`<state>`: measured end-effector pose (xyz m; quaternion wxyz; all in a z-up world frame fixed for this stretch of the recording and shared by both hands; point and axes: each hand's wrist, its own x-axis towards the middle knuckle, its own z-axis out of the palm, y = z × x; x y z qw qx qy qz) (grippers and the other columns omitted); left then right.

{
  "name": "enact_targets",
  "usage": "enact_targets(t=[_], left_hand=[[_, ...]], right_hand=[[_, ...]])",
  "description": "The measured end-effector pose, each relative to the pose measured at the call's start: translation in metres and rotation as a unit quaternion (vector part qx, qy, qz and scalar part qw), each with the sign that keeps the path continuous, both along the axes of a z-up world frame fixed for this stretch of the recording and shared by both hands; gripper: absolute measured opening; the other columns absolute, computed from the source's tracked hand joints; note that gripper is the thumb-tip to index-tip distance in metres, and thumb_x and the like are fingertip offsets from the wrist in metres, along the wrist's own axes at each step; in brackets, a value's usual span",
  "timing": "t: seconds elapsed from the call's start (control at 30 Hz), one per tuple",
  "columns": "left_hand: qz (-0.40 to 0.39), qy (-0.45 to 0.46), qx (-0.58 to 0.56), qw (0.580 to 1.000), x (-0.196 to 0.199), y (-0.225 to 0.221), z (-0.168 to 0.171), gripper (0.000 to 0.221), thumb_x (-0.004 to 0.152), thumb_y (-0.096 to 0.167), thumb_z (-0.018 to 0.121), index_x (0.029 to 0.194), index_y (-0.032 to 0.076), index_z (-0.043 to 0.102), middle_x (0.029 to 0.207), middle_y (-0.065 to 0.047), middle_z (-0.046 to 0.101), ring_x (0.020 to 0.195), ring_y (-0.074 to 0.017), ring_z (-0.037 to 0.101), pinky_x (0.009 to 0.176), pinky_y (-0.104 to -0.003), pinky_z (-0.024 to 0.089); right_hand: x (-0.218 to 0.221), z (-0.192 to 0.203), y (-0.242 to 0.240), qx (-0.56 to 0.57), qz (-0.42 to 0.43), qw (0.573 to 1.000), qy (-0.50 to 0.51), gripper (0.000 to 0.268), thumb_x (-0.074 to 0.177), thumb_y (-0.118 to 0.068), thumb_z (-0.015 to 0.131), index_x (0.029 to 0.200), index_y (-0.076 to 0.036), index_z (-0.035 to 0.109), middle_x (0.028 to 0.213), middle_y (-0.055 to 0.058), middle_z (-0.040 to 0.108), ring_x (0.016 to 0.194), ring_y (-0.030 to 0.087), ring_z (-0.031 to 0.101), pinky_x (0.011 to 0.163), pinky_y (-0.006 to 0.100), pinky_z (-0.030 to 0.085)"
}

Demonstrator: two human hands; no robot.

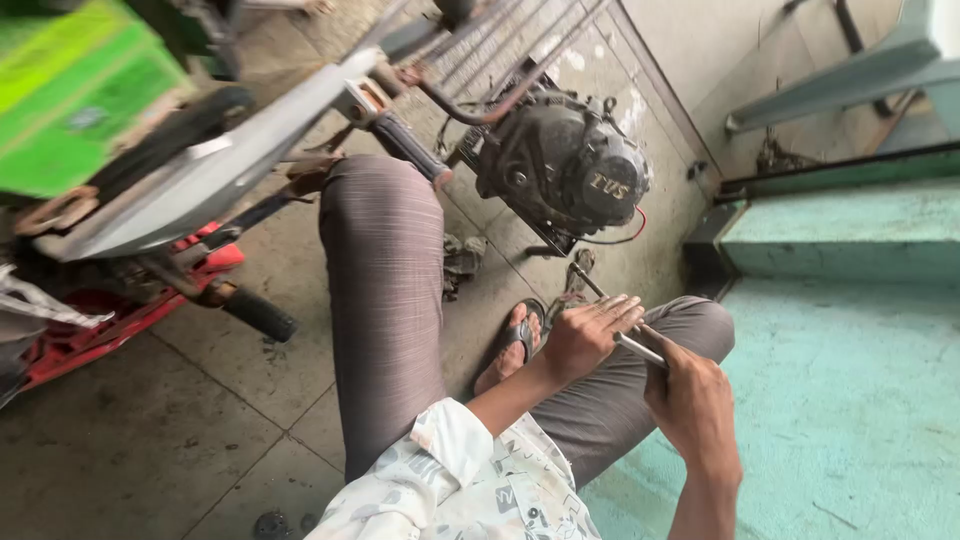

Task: Using manual tools to repair or disassemble a motorcycle engine in a workshop setting.

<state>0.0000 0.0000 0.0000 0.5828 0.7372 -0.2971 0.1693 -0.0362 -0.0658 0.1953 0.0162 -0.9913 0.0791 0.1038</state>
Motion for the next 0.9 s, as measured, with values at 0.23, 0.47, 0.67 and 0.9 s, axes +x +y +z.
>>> enact_targets(t=[0.23, 0.47, 0.67, 0.9], left_hand=[[-0.025, 0.018, -0.005, 1.000, 0.016, -0.006, 0.010, 0.035, 0.094, 0.004, 0.062, 0.128, -0.003, 0.066, 0.133, -0.021, 0.067, 0.124, -0.0340, 0.068, 0.105, -0.043, 0.058], [-0.017, 0.043, -0.008, 0.999, 0.030, -0.017, -0.004, 0.039, 0.092, 0.002, 0.061, 0.130, -0.003, 0.066, 0.136, -0.022, 0.066, 0.129, -0.0345, 0.065, 0.103, -0.042, 0.059], [-0.023, 0.076, -0.009, 0.997, 0.031, -0.021, -0.016, 0.040, 0.093, -0.002, 0.058, 0.132, -0.002, 0.066, 0.139, -0.021, 0.064, 0.130, -0.0341, 0.064, 0.103, -0.041, 0.059], [-0.030, 0.098, -0.007, 0.995, 0.036, -0.017, -0.012, 0.046, 0.086, -0.003, 0.059, 0.131, -0.002, 0.066, 0.140, -0.021, 0.064, 0.131, -0.0336, 0.064, 0.105, -0.040, 0.058]], right_hand=[[-0.001, -0.014, -0.018, 0.016, 0.003, 0.997, -0.071, 0.049, 0.080, 0.004, 0.065, 0.126, -0.012, 0.071, 0.097, 0.014, 0.075, 0.081, 0.032, 0.072, 0.072, 0.042, 0.057], [0.021, -0.019, -0.018, -0.012, 0.020, 0.997, -0.067, 0.048, 0.080, 0.003, 0.067, 0.125, -0.014, 0.073, 0.095, 0.009, 0.076, 0.081, 0.028, 0.073, 0.070, 0.040, 0.057], [0.030, -0.026, -0.016, -0.029, 0.059, 0.995, -0.077, 0.050, 0.078, 0.001, 0.068, 0.126, -0.013, 0.072, 0.096, 0.009, 0.075, 0.086, 0.027, 0.071, 0.077, 0.040, 0.056], [0.039, -0.027, -0.010, -0.063, 0.079, 0.993, -0.053, 0.051, 0.076, 0.000, 0.069, 0.125, -0.013, 0.072, 0.093, 0.007, 0.075, 0.087, 0.023, 0.070, 0.081, 0.040, 0.054]])
